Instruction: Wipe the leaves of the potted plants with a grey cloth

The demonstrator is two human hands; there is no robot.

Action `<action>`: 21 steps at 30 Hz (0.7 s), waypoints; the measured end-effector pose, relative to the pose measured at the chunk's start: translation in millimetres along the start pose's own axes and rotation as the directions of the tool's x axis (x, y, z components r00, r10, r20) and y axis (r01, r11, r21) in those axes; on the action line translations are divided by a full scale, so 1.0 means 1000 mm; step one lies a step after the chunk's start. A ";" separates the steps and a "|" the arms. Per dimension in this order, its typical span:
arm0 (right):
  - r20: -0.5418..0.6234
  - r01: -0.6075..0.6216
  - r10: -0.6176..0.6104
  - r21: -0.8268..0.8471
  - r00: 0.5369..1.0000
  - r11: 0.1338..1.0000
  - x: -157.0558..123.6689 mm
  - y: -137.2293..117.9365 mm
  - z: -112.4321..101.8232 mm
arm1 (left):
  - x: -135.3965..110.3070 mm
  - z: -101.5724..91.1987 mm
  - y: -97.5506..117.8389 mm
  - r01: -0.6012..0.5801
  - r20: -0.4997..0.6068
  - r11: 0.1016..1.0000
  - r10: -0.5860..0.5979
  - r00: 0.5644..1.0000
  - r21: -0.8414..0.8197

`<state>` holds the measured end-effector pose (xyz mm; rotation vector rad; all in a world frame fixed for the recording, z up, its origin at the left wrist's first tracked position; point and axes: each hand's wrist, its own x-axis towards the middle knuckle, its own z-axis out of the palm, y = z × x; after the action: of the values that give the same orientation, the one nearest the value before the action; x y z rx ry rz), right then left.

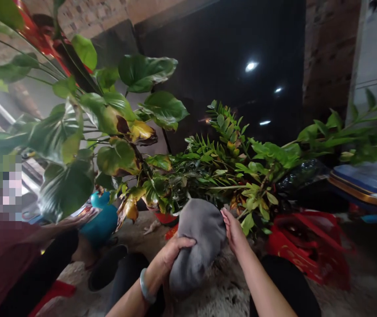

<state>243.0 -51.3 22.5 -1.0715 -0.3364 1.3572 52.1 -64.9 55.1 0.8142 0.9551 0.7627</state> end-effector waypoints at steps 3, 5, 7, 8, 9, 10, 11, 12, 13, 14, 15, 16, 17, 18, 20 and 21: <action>-0.087 0.006 -0.008 -0.025 0.996 1.000 -0.035 0.002 0.012 | -0.005 0.003 0.005 -0.037 -0.143 0.987 0.014 0.990 -0.154; -0.022 0.053 -0.054 -0.046 0.998 0.998 -0.064 0.011 0.025 | -0.006 0.009 0.005 -0.107 -0.229 0.973 0.059 0.972 -0.204; 0.060 0.082 -0.075 -0.123 0.995 0.989 -0.090 0.025 0.039 | -0.008 0.015 0.000 -0.178 -0.301 0.966 0.115 0.947 -0.189; 0.061 0.079 -0.069 -0.179 0.996 0.981 -0.099 0.032 0.044 | -0.010 0.018 -0.004 -0.203 -0.334 0.966 0.139 0.932 -0.162; 0.032 0.067 -0.061 -0.235 0.998 0.970 -0.105 0.038 0.048 | -0.011 0.020 -0.008 -0.214 -0.366 0.968 0.154 0.918 -0.130; -0.009 0.051 -0.056 -0.285 0.998 0.957 -0.108 0.043 0.050 | -0.013 0.022 -0.012 -0.217 -0.387 0.971 0.164 0.907 -0.097; -0.048 0.040 -0.059 -0.319 0.997 0.947 -0.110 0.047 0.051 | -0.015 0.023 -0.016 -0.216 -0.390 0.974 0.173 0.904 -0.068; -0.079 0.040 -0.070 -0.334 0.994 0.942 -0.109 0.048 0.051 | -0.016 0.024 -0.020 -0.214 -0.379 0.976 0.183 0.907 -0.042; -0.102 0.046 -0.085 -0.338 0.991 0.940 -0.108 0.049 0.050 | -0.017 0.024 -0.023 -0.212 -0.352 0.977 0.192 0.916 -0.018; -0.117 0.056 -0.101 -0.335 0.988 0.940 -0.107 0.048 0.048 | -0.018 0.024 -0.026 -0.211 -0.316 0.977 0.204 0.927 0.010; -0.127 0.062 -0.109 -0.329 0.986 0.942 -0.106 0.047 0.046 | -0.018 0.024 -0.028 -0.213 -0.277 0.976 0.218 0.936 0.046; -0.136 0.056 -0.104 -0.320 0.985 0.946 -0.105 0.045 0.045 | -0.018 0.024 -0.030 -0.211 -0.242 0.973 0.227 0.943 0.089; -0.143 0.044 -0.092 -0.309 0.985 0.950 -0.106 0.042 0.043 | -0.018 0.023 -0.032 -0.202 -0.217 0.970 0.228 0.949 0.135; -0.154 0.033 -0.083 -0.303 0.985 0.953 -0.107 0.040 0.042 | -0.018 0.022 -0.032 -0.193 -0.196 0.965 0.227 0.954 0.180; -0.184 0.029 -0.089 -0.309 0.979 0.951 -0.110 0.033 0.042 | -0.019 0.018 -0.032 -0.188 -0.148 0.952 0.228 0.962 0.243; -0.195 0.039 -0.106 -0.319 0.975 0.947 -0.111 0.027 0.044 | -0.019 0.014 -0.031 -0.196 -0.108 0.947 0.229 0.967 0.254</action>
<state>165.9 -136.1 65.5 -1.4411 -0.4408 1.1338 63.8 -99.6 40.8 1.1024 1.1080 0.9090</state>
